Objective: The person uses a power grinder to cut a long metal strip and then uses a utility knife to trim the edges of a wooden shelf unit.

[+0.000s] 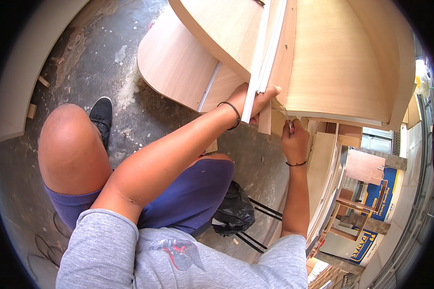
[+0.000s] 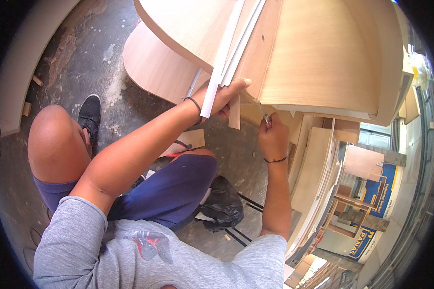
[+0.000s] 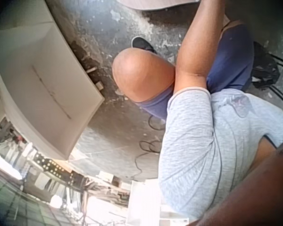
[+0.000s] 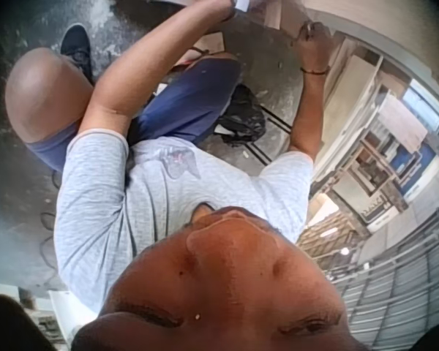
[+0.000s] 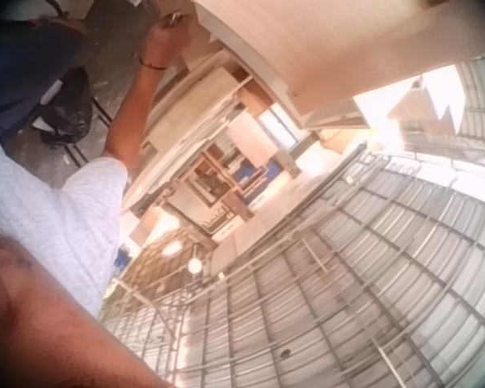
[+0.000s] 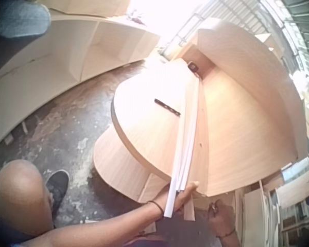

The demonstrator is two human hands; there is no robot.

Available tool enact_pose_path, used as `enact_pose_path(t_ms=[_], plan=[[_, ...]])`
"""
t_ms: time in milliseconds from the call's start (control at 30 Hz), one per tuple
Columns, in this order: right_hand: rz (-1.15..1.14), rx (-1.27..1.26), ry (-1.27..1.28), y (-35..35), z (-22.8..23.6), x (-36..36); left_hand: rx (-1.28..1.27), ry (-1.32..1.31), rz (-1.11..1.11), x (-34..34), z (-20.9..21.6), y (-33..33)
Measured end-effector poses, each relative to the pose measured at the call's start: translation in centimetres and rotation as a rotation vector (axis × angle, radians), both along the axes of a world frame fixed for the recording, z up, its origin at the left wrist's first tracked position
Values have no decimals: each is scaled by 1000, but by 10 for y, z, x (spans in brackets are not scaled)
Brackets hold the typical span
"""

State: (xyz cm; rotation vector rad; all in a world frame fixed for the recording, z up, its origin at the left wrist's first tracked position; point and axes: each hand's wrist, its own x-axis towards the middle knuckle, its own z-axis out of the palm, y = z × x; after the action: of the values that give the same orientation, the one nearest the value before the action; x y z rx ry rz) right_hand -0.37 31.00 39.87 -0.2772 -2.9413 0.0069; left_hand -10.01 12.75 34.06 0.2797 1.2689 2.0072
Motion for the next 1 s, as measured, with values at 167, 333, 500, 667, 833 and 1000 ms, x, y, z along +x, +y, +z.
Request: enact_pose_path(t_ms=[167, 333, 500, 667, 833, 1000], plan=[[34, 26, 24, 26, -18, -11, 41, -79, 36, 5, 4, 4], [109, -288, -195, 45, -22, -15, 9, -74, -44, 2, 3, 3], [-145, -648, -474, 19, -5, -6, -21, -84, -18, -1, 2, -3], [-2, -387, -214, 3, 3, 11, -16, -117, 27, 4, 4, 1], [94, -109, -32, 17, -6, 3, -63, -130, 7, 5, 3, 0], [90, 61, -19, 33, -19, -5, -97, -118, 44, 7, 6, 3]])
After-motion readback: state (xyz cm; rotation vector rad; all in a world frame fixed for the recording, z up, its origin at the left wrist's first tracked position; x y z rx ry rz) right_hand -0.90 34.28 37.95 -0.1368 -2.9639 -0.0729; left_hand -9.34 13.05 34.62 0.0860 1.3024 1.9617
